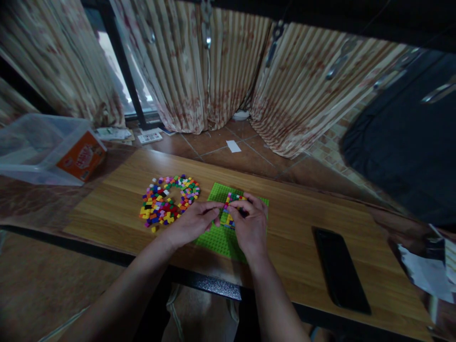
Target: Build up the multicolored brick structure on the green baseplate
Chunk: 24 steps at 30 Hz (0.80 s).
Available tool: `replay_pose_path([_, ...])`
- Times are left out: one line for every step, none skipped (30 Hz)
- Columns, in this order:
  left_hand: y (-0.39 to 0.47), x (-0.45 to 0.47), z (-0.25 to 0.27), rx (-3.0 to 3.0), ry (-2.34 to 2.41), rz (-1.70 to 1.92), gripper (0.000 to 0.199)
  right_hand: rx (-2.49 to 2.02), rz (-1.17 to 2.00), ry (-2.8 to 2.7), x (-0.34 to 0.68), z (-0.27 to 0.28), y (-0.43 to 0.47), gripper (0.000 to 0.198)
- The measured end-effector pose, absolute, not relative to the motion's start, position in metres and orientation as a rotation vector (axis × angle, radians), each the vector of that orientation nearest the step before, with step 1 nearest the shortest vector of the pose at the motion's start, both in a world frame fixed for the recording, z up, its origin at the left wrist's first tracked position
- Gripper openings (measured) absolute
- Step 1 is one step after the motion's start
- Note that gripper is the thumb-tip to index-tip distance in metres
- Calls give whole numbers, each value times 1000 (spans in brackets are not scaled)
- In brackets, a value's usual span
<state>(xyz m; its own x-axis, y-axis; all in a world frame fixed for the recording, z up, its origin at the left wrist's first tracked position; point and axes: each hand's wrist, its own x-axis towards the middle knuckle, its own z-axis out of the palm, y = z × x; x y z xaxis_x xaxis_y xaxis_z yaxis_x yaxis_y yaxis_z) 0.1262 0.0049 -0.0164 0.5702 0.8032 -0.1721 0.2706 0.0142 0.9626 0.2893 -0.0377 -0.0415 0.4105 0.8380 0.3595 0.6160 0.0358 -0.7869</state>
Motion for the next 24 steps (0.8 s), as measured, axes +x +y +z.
replay_pose_path([5,126,-16,1554,943,529,39,-1666,279,-1285,289,-41,-37,12])
replay_pose_path([5,126,-15,1560,944,529,39,-1667,279,-1279,288,-41,-37,12])
replay_pose_path([5,125,-15,1568,941,529,39,-1669,278,-1276,288,-41,-37,12])
replay_pose_path([5,125,-14,1579,934,525,39,-1671,276,-1274,288,-40,-37,11])
replay_pose_path([5,125,-14,1593,926,520,39,-1671,275,-1273,287,-40,-37,11])
replay_pose_path([5,125,-14,1607,920,514,39,-1671,275,-1274,287,-40,-37,11])
replay_pose_path([5,125,-13,1617,915,508,39,-1672,276,-1277,287,-39,-38,10])
replay_pose_path([5,125,-13,1626,914,505,38,-1672,275,-1277,286,-39,-38,10])
replay_pose_path([5,124,-13,1632,914,503,38,-1672,275,-1278,286,-40,-38,10])
replay_pose_path([5,124,-13,1636,914,503,37,-1672,273,-1280,286,-40,-38,10])
replay_pose_path([5,124,-13,1638,913,504,37,-1672,272,-1281,286,-40,-38,9])
replay_pose_path([5,124,-14,1637,910,504,36,-1673,270,-1280,286,-41,-38,9])
replay_pose_path([6,124,-14,1631,908,505,35,-1674,269,-1279,286,-41,-38,9])
replay_pose_path([6,124,-15,1618,907,505,34,-1673,273,-1279,286,-42,-38,9])
replay_pose_path([6,124,-16,1598,905,506,33,-1671,280,-1281,287,-42,-38,9])
replay_pose_path([6,124,-16,1570,906,509,33,-1664,292,-1280,288,-42,-37,10])
replay_pose_path([7,124,-17,1533,911,520,34,-1650,313,-1276,290,-41,-37,11])
replay_pose_path([7,124,-16,1480,922,540,35,-1629,339,-1266,291,-41,-37,12])
replay_pose_path([7,124,-16,1409,935,571,34,-1606,359,-1245,293,-40,-37,13])
replay_pose_path([7,124,-15,1320,948,607,30,-1583,367,-1213,294,-38,-37,14])
replay_pose_path([8,124,-14,1218,955,645,26,-1565,360,-1181,295,-37,-37,14])
replay_pose_path([8,124,-13,1112,951,677,24,-1551,339,-1157,296,-35,-38,14])
replay_pose_path([8,124,-11,1015,934,701,27,-1542,307,-1143,296,-33,-38,14])
replay_pose_path([8,123,-10,936,906,717,32,-1534,271,-1139,296,-31,-38,14])
